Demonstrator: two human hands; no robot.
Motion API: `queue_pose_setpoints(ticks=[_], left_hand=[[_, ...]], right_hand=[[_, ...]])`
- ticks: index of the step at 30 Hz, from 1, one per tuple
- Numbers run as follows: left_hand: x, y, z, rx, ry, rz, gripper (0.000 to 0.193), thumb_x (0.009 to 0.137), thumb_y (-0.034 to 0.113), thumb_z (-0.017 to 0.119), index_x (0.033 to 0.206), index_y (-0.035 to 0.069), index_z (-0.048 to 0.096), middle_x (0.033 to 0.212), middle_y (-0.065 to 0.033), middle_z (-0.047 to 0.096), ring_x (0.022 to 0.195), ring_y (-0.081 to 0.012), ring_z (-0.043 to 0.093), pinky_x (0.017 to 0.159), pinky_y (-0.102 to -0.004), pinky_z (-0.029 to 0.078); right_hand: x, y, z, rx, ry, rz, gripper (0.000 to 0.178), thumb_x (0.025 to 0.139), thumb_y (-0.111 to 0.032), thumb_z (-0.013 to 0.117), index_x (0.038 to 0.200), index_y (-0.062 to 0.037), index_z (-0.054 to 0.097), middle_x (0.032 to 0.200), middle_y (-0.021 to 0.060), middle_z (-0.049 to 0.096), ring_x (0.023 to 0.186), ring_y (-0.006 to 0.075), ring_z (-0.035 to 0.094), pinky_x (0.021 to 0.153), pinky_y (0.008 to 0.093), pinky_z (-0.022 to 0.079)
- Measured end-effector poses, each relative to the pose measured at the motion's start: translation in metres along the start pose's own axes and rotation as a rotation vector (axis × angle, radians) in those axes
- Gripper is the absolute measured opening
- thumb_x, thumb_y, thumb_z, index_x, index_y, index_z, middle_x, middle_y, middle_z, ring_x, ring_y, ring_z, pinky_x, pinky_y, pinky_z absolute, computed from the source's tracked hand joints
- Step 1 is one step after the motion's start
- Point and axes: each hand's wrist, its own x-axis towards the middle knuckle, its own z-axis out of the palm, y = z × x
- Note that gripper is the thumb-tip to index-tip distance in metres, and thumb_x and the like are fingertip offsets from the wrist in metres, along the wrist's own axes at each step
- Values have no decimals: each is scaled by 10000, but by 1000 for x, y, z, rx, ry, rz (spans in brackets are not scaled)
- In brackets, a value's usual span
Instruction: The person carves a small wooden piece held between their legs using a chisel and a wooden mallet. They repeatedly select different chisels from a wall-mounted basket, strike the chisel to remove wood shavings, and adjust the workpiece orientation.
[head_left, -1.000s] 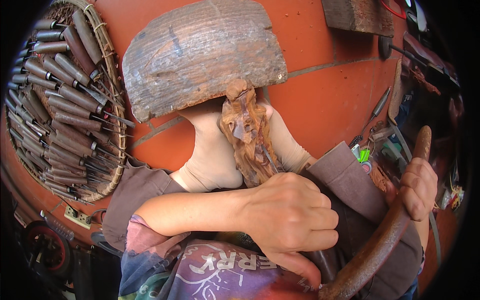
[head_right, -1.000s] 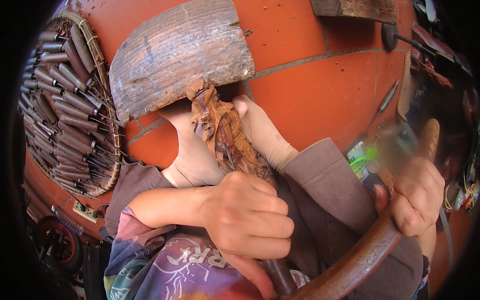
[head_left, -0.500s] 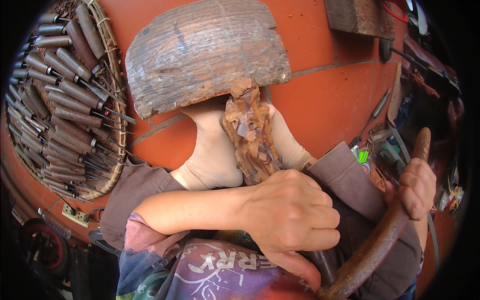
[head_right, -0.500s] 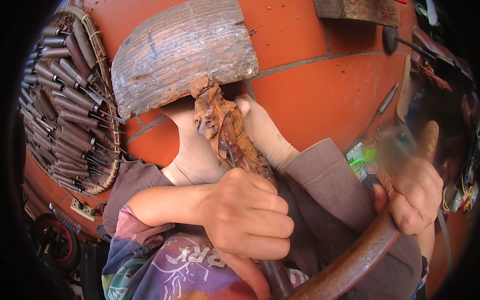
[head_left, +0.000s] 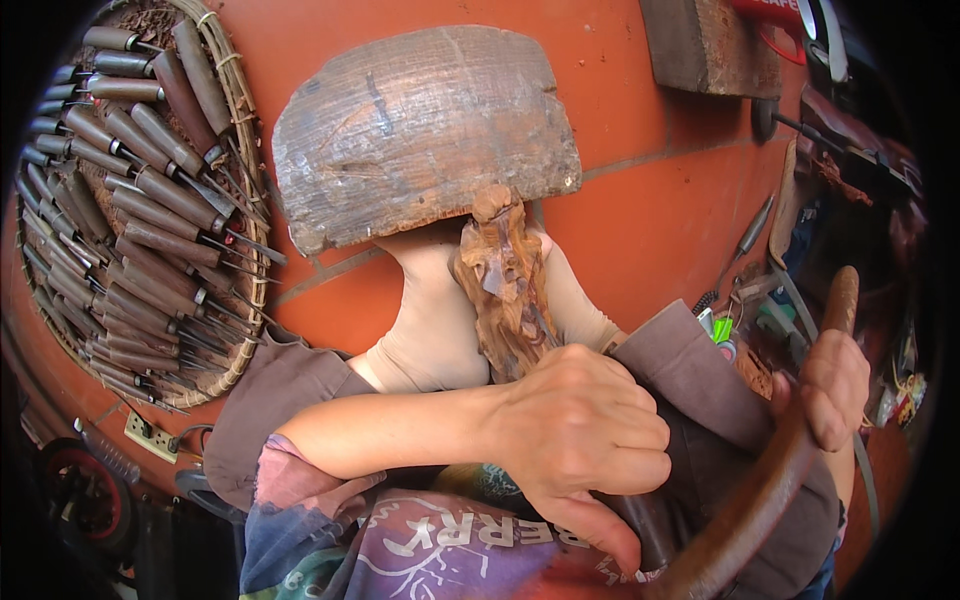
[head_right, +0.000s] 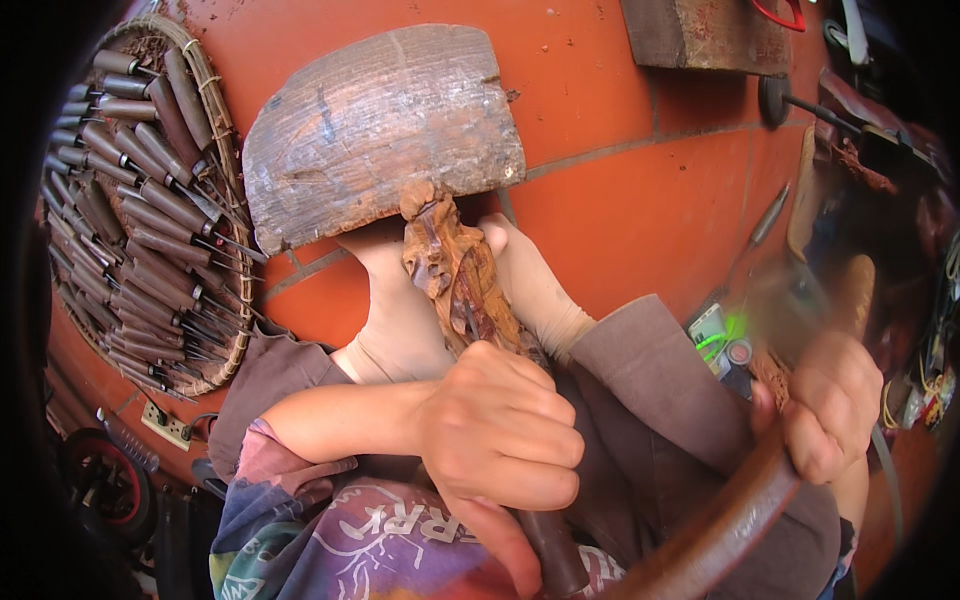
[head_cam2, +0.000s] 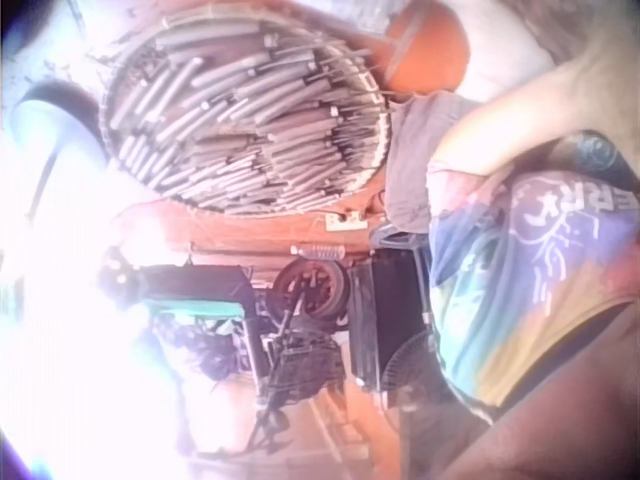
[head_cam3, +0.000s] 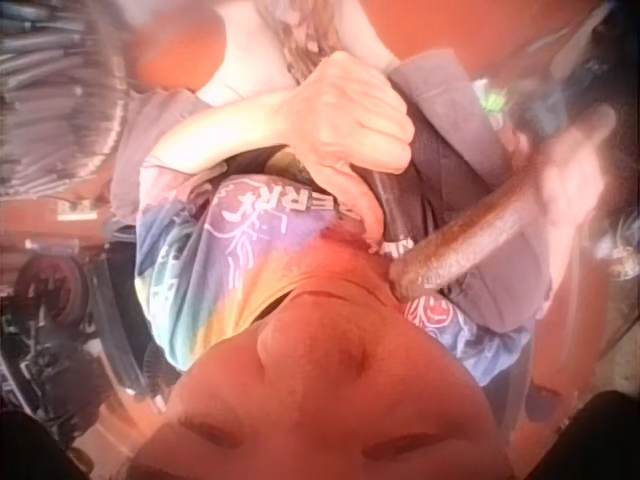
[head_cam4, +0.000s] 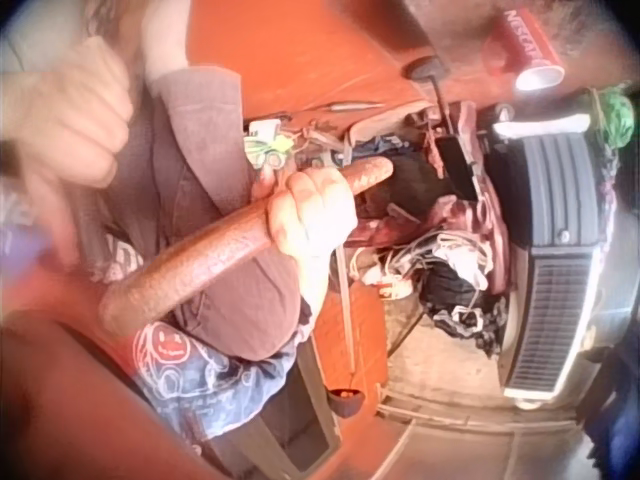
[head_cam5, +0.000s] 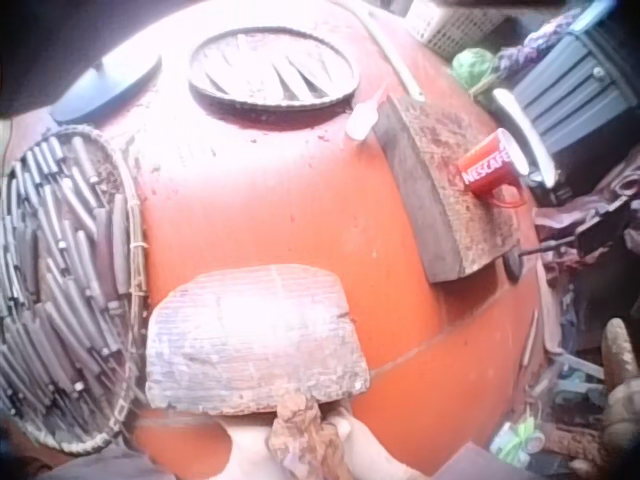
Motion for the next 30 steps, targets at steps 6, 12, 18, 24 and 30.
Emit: queue_pose_setpoints(ticks=[6,12,18,24,30], left_hand=[[4,3,-11,37,-101,-21,604,705,630,730,635,108,433,610,-13,373,508,-201,460,430,-338,324],[6,3,-10,29,-88,-28,604,715,627,728,634,105,434,605,-14,374,507,-207,462,431,-339,321],[6,-1,-7,48,-47,-9,634,708,713,708,621,120,501,576,20,333,448,-142,378,399,-297,227],[16,5,-15,37,-105,-52,567,730,590,716,630,112,429,612,-7,357,519,-206,443,446,-327,318],[18,21,22,333,-132,-1,443,787,533,689,751,112,557,707,-3,431,577,-153,469,470,-262,337]], right_hand=[[-2,1,-1,-11,20,32,325,752,49,715,898,-41,439,730,106,536,589,262,535,499,418,478],[-7,3,2,-86,6,69,311,750,31,720,861,-58,443,736,93,537,581,254,530,500,404,469],[-2,9,5,13,62,45,309,754,18,732,797,-55,435,689,80,522,548,241,527,467,364,442],[-1,9,11,6,76,81,270,742,16,749,780,-47,489,679,92,572,516,249,543,448,364,438],[-14,27,25,174,79,110,220,749,-30,764,830,-46,560,768,99,627,621,231,593,535,346,469]])
